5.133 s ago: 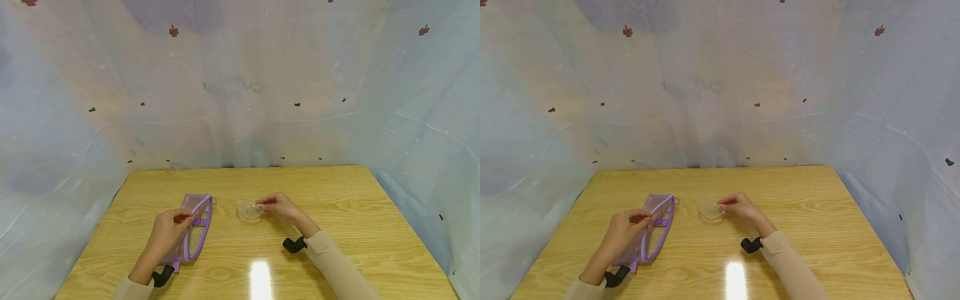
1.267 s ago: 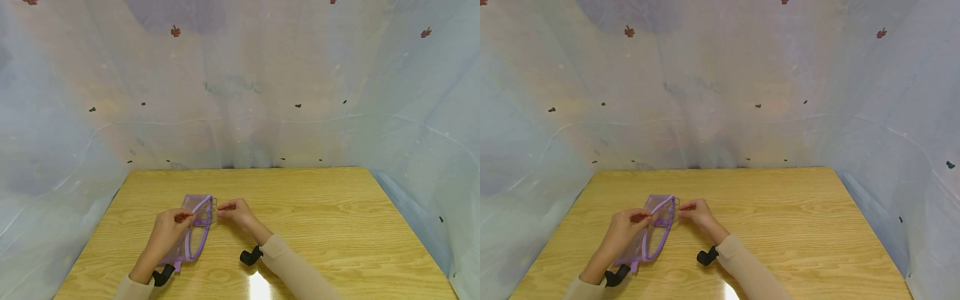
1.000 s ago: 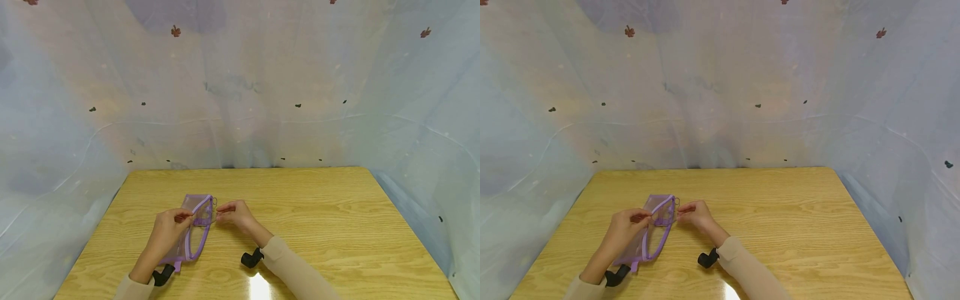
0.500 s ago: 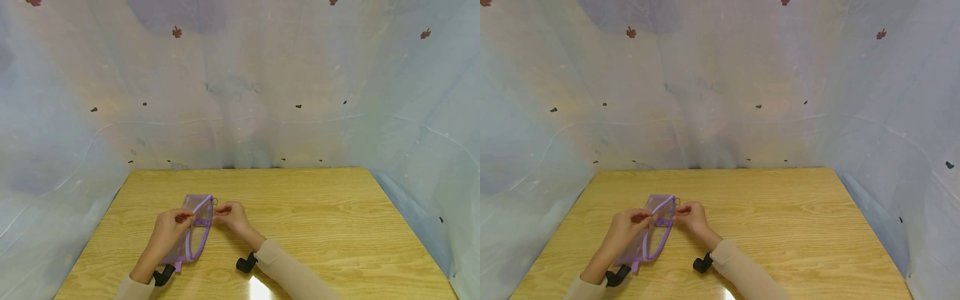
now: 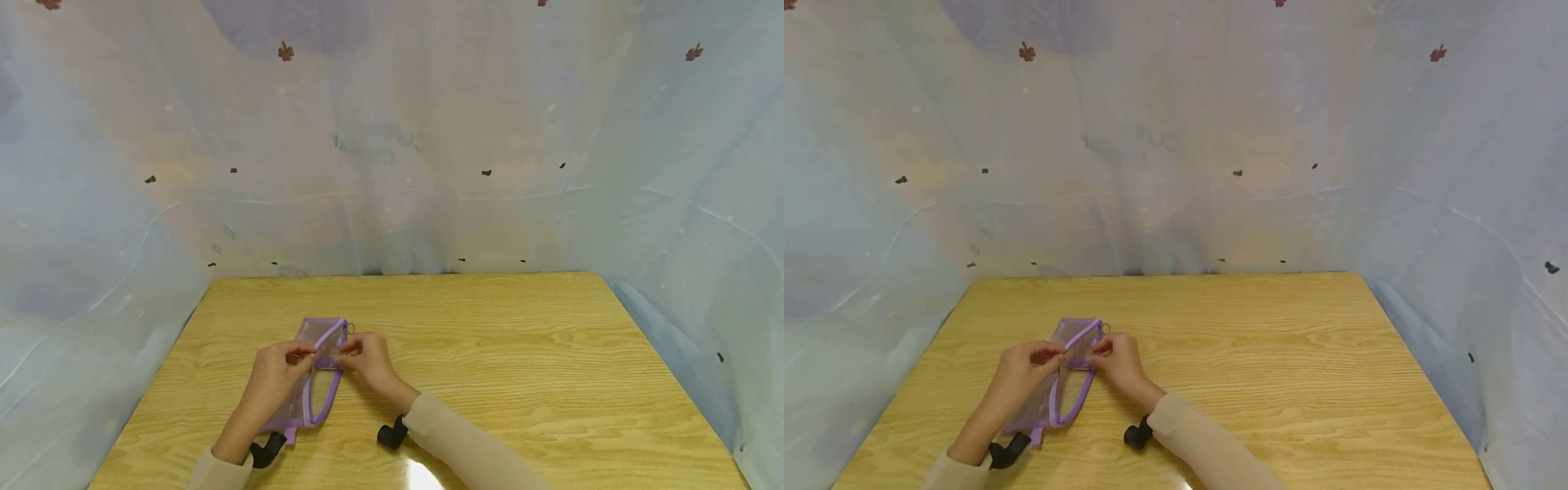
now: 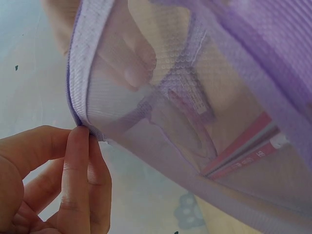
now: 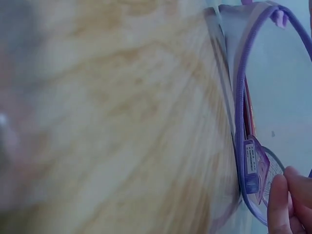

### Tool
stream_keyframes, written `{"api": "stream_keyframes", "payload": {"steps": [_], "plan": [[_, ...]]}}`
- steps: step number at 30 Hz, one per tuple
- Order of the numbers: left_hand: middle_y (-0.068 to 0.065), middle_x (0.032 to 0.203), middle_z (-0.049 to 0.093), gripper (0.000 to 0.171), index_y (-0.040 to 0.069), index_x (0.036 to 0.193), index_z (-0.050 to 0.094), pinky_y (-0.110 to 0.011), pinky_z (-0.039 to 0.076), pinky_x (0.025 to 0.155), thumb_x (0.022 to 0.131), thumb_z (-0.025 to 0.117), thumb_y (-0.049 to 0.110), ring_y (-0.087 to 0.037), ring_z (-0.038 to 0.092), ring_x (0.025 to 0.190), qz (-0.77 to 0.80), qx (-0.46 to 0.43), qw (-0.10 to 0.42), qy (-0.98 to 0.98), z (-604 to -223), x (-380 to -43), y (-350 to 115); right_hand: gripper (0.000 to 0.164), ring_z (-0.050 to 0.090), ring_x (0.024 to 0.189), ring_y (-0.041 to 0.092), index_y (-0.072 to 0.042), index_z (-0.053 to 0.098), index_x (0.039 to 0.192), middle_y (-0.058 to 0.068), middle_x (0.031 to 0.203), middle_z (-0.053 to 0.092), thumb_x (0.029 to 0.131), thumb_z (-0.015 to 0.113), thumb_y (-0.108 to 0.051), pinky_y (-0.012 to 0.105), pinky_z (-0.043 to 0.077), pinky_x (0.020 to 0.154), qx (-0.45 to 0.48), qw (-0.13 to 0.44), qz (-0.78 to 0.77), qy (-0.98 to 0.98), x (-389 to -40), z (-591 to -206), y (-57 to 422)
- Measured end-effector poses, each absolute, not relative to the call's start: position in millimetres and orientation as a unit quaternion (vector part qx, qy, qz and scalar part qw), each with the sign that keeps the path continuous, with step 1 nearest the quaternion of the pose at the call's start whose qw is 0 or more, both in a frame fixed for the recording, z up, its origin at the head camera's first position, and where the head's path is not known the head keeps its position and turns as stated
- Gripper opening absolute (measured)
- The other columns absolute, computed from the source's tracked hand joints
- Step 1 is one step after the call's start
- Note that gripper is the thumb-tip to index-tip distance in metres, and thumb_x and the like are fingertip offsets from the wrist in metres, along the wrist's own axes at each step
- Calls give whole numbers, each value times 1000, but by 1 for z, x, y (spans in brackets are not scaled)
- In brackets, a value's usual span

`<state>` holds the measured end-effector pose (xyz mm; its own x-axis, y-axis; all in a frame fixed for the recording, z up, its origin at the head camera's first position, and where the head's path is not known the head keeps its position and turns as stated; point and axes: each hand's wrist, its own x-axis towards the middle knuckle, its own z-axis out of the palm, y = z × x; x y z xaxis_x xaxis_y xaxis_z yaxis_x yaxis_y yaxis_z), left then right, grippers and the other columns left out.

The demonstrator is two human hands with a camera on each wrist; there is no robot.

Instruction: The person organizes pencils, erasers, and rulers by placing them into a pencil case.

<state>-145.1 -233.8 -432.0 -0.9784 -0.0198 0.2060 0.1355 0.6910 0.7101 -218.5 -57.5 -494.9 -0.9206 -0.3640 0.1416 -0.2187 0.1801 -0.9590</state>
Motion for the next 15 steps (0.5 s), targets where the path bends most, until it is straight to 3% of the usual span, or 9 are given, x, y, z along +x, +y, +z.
{"api": "stream_keyframes", "payload": {"steps": [7,15], "plan": [[-9,91,74,9,1,97,76,-28,58,66,88,74,3,-22,70,80,-390,-31,101,-915,-434,-146,-235,6,70,61,22,9,70,84,14,74,70,82,76,9,27,57,55,-200,71,-622,754,-217,-493,-65],[-9,91,74,9,1,97,76,-29,58,66,89,74,3,-23,70,81,-390,-33,102,-914,-434,-146,-236,4,62,56,7,7,71,83,11,74,69,84,74,7,20,54,53,-220,66,-584,778,-218,-492,-70]]}}
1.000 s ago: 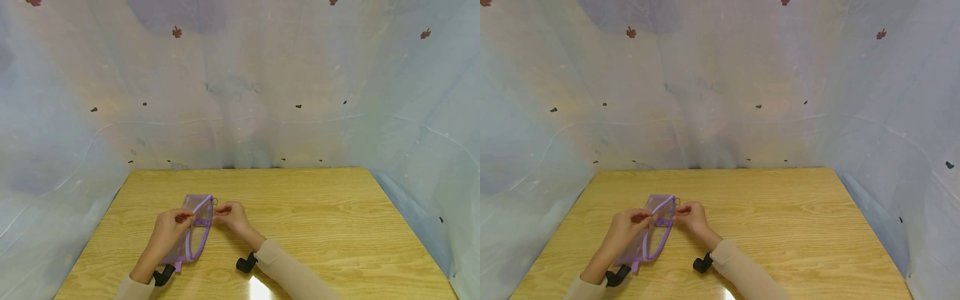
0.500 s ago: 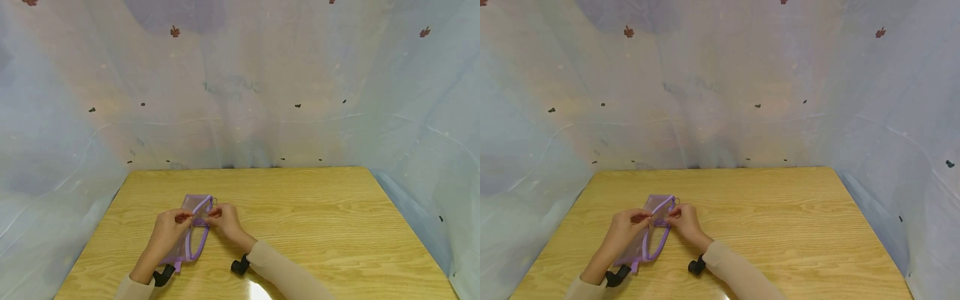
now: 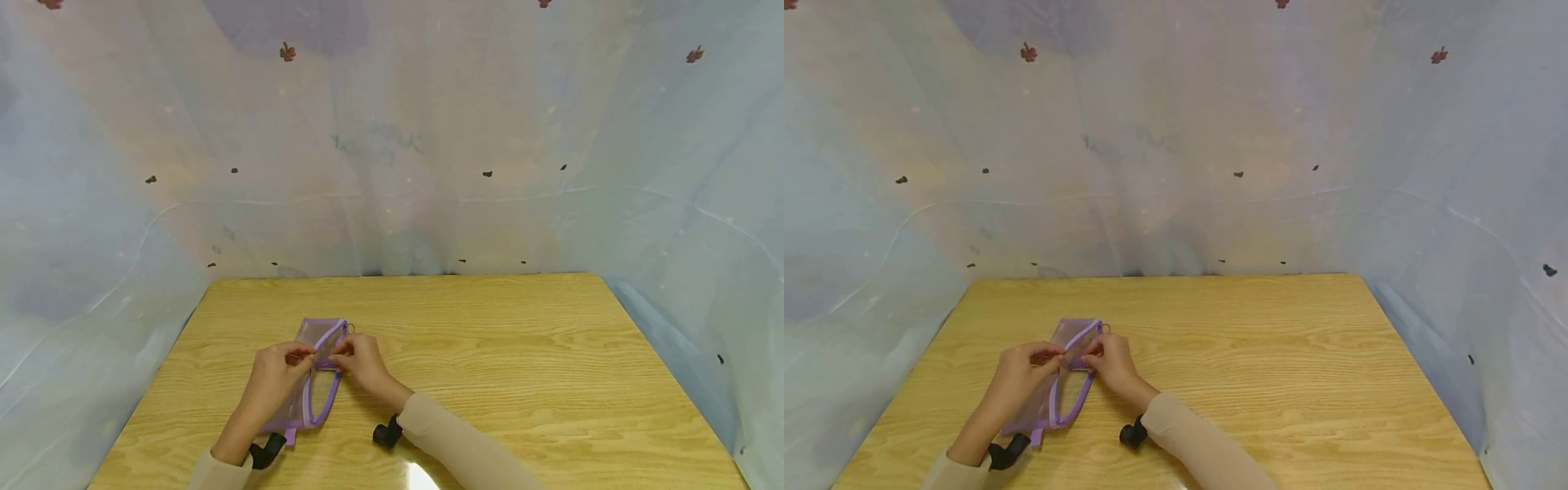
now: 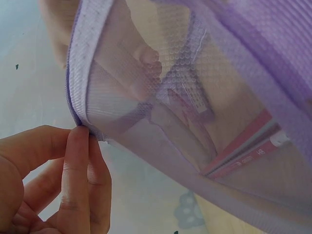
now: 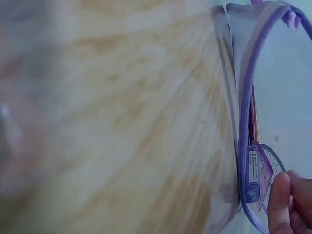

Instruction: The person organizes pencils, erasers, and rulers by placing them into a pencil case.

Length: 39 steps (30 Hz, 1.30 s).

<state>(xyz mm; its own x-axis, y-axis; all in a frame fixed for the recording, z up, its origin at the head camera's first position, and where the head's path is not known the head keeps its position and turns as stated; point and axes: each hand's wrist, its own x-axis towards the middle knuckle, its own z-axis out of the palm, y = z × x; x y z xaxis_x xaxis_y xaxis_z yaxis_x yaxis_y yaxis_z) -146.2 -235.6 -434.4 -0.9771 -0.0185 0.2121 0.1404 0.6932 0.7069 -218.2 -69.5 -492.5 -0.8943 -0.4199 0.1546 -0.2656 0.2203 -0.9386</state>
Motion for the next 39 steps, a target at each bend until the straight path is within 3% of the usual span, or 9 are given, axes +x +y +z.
{"api": "stream_keyframes", "payload": {"steps": [13,24,31,35,39], "plan": [[-10,92,74,9,0,98,76,-28,58,66,89,73,2,-22,70,80,-397,-34,100,-912,-436,-147,-235,3,60,65,0,0,74,86,3,82,70,88,73,-1,16,52,58,-300,80,-511,802,-217,-487,-68],[-6,86,73,10,0,96,76,-22,56,64,87,74,0,-16,68,75,-393,-24,102,-914,-438,-148,-234,17,67,80,25,11,71,103,19,94,70,87,73,4,22,54,67,-281,104,-583,755,-222,-482,-40],[-3,81,71,9,-1,94,76,-21,54,62,85,76,0,-13,66,72,-398,-19,108,-911,-441,-149,-233,17,67,78,21,11,70,100,13,91,70,87,74,1,23,55,66,-261,94,-594,755,-232,-478,-15],[-3,79,71,10,-1,93,76,-21,54,60,83,78,0,-13,65,70,-409,-19,111,-906,-443,-150,-230,19,68,80,23,10,69,102,14,94,71,88,74,-2,30,58,70,-242,89,-598,759,-236,-474,1],[-1,79,70,12,-1,95,76,-21,54,61,84,78,2,-13,65,71,-412,-27,114,-904,-445,-150,-225,18,68,84,34,9,70,102,17,95,71,90,73,-4,43,58,73,-236,74,-599,762,-239,-471,18]]}}
